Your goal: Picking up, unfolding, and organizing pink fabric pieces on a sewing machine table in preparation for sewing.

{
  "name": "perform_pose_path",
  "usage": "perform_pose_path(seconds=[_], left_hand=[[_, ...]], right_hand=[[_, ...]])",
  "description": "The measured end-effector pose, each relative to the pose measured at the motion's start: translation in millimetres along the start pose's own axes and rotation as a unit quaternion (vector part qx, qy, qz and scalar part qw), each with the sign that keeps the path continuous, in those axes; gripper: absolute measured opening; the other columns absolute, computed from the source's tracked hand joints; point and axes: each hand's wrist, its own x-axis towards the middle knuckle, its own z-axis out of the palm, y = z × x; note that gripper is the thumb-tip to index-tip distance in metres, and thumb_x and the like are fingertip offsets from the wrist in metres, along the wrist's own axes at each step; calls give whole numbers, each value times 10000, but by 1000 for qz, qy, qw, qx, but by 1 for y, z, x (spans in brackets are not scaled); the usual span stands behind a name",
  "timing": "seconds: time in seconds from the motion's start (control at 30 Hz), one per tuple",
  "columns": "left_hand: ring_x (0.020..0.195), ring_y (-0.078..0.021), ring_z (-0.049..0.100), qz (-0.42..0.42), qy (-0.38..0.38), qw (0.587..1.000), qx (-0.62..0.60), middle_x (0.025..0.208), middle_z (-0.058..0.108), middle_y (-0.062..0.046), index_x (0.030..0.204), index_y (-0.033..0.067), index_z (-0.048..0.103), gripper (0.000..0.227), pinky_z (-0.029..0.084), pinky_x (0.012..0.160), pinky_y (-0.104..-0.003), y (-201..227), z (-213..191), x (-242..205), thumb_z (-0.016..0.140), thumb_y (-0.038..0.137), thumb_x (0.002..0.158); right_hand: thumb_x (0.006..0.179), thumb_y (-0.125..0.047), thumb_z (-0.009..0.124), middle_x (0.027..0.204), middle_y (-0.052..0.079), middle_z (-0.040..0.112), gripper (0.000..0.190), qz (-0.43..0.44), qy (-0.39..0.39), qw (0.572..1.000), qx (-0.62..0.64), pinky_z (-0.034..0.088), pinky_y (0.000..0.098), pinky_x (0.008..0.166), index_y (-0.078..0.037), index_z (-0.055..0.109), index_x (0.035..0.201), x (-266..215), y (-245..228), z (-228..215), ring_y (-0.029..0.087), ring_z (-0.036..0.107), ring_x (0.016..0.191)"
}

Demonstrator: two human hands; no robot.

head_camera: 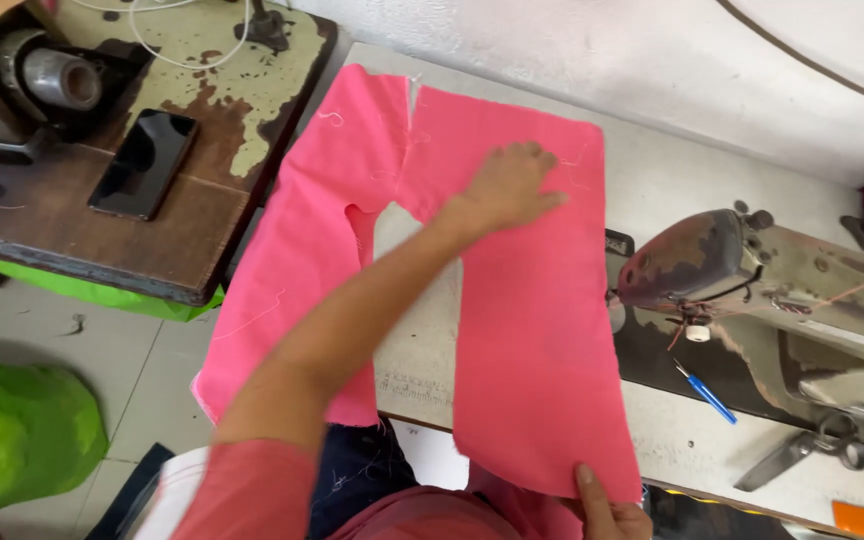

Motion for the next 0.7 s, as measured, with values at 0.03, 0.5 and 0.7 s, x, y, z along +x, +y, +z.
perform_pose_path(seconds=[0.03, 0.5, 0.7], left_hand=[[1261, -380, 534, 10, 49, 999, 18, 1402, 573, -158, 1385, 89, 576, 592, 395, 1061, -543, -18, -21, -16, 557, 505, 964], [1554, -401, 121, -139, 69, 979, 132, 1667, 220, -232, 1558, 21, 341, 826, 60, 1228, -625, -66, -16, -112, 232, 641, 1024], [1226, -398, 549, -83, 138, 978, 134, 1330, 618, -170, 1125, 35, 718, 504, 394, 1003, -622, -97, -18, -73, 459, 455, 1026]], right_hand=[[855, -129, 761, 800, 259, 692, 356, -18, 4, 997, 77, 549, 441, 650, 225, 749, 886, 4, 3, 2, 362, 655, 727], [960, -73, 672, 817, 206, 770, 230, -241, -67, 966, 63, 595, 327, 836, 111, 767, 860, 20, -13, 4, 203, 724, 840], [908, -107, 687, 1146, 68, 584, 314, -366, -97, 924, -57, 580, 288, 981, -29, 646, 1210, 19, -17, -8, 155, 665, 1037]])
